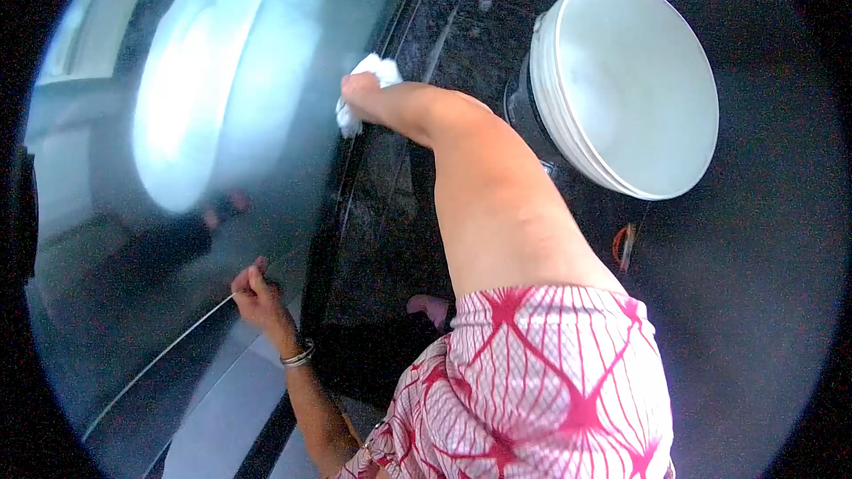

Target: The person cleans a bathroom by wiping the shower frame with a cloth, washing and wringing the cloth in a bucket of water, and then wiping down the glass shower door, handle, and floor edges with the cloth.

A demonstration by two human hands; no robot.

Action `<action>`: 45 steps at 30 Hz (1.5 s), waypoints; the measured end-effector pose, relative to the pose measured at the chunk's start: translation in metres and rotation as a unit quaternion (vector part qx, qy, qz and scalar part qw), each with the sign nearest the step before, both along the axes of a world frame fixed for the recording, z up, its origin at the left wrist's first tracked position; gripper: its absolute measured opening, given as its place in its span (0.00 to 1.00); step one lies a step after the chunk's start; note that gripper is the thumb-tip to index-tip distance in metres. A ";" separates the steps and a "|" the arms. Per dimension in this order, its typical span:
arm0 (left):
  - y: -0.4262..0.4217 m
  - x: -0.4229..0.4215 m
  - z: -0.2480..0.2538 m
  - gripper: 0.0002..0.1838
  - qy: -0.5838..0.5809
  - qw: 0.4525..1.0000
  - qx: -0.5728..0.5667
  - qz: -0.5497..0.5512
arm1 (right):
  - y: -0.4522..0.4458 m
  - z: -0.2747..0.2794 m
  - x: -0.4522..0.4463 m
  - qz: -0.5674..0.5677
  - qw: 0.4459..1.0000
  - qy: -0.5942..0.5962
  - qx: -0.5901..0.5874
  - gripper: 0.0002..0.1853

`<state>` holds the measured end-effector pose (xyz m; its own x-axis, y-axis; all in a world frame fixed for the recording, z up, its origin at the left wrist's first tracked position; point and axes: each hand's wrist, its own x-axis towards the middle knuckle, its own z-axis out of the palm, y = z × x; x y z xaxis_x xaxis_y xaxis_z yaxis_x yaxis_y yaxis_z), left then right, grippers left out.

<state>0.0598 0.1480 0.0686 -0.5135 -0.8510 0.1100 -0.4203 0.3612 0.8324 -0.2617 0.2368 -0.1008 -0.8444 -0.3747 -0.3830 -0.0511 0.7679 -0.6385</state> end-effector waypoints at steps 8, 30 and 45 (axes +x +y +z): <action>0.005 -0.010 -0.004 0.06 0.108 0.991 -0.054 -0.065 | -0.068 -0.044 0.214 -0.176 0.905 -0.326 -0.207 0.11; 0.012 -0.014 0.002 0.07 0.160 0.985 0.066 0.012 | 0.000 0.187 0.113 -0.054 0.797 -0.007 -0.602 0.09; 0.008 -0.009 -0.004 0.10 0.149 0.985 0.081 0.015 | -0.035 0.115 0.209 -0.231 0.816 -0.257 -0.464 0.17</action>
